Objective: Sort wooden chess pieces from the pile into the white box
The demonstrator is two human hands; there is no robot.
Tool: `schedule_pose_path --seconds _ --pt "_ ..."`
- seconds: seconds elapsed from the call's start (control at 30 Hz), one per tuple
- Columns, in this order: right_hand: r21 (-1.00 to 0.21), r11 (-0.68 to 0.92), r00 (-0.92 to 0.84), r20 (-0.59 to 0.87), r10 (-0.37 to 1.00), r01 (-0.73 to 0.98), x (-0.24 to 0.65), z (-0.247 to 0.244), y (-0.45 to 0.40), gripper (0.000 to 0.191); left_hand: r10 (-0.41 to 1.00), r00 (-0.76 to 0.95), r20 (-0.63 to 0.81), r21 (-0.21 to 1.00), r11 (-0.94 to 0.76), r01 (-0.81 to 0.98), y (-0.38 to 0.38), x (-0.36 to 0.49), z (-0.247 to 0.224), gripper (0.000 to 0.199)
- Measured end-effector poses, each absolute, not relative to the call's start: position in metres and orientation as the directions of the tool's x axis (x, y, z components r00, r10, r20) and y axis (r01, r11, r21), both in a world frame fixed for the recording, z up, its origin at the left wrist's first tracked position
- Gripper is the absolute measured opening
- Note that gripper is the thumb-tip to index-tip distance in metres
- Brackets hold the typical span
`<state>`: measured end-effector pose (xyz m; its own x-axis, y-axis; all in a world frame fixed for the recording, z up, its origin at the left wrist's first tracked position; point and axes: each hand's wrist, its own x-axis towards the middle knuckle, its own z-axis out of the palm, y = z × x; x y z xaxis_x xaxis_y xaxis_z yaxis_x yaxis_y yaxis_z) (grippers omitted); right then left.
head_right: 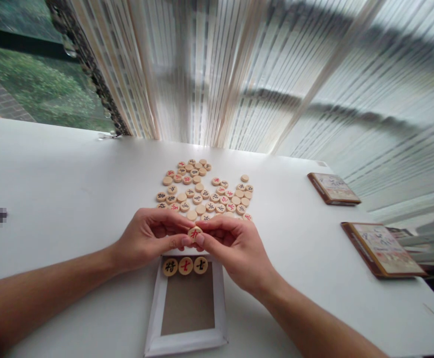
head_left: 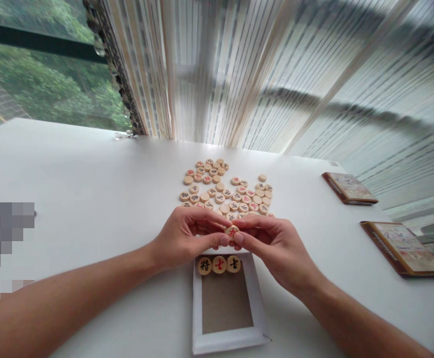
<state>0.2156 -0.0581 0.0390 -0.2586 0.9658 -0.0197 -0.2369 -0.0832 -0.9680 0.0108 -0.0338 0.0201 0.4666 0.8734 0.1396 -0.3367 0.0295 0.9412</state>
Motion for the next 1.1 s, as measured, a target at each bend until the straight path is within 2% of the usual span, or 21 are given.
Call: schedule_pose_path --seconds 0.13,0.27,0.47,0.77,1.1 --pt "-0.960 -0.084 -0.254 -0.014 0.967 -0.266 0.2145 0.0362 -0.0589 0.023 0.877 0.457 0.151 0.941 0.013 -0.337 -0.0342 0.0105 0.0202 0.016" --pt "-0.957 -0.065 -0.256 0.010 0.967 -0.283 0.2121 0.0347 -0.0601 0.019 0.880 0.451 0.151 0.949 -0.002 -0.314 -0.0325 0.0100 0.0174 0.015" --pt "-0.966 -0.036 -0.252 0.031 0.967 -0.255 0.2087 0.0374 -0.0603 0.030 0.892 0.441 0.103 0.959 0.030 -0.283 -0.0313 0.0106 0.0174 0.014" --pt "-0.962 -0.022 -0.261 0.051 0.964 -0.272 0.2087 0.0358 -0.0603 0.026 0.897 0.432 0.091 0.961 0.034 -0.273 -0.0314 0.0118 0.0193 0.012" --pt "-0.972 0.033 -0.241 0.090 0.966 -0.233 0.2108 0.0357 -0.0594 0.026 0.875 0.472 0.106 0.945 0.060 -0.323 -0.0317 0.0103 0.0183 0.026"
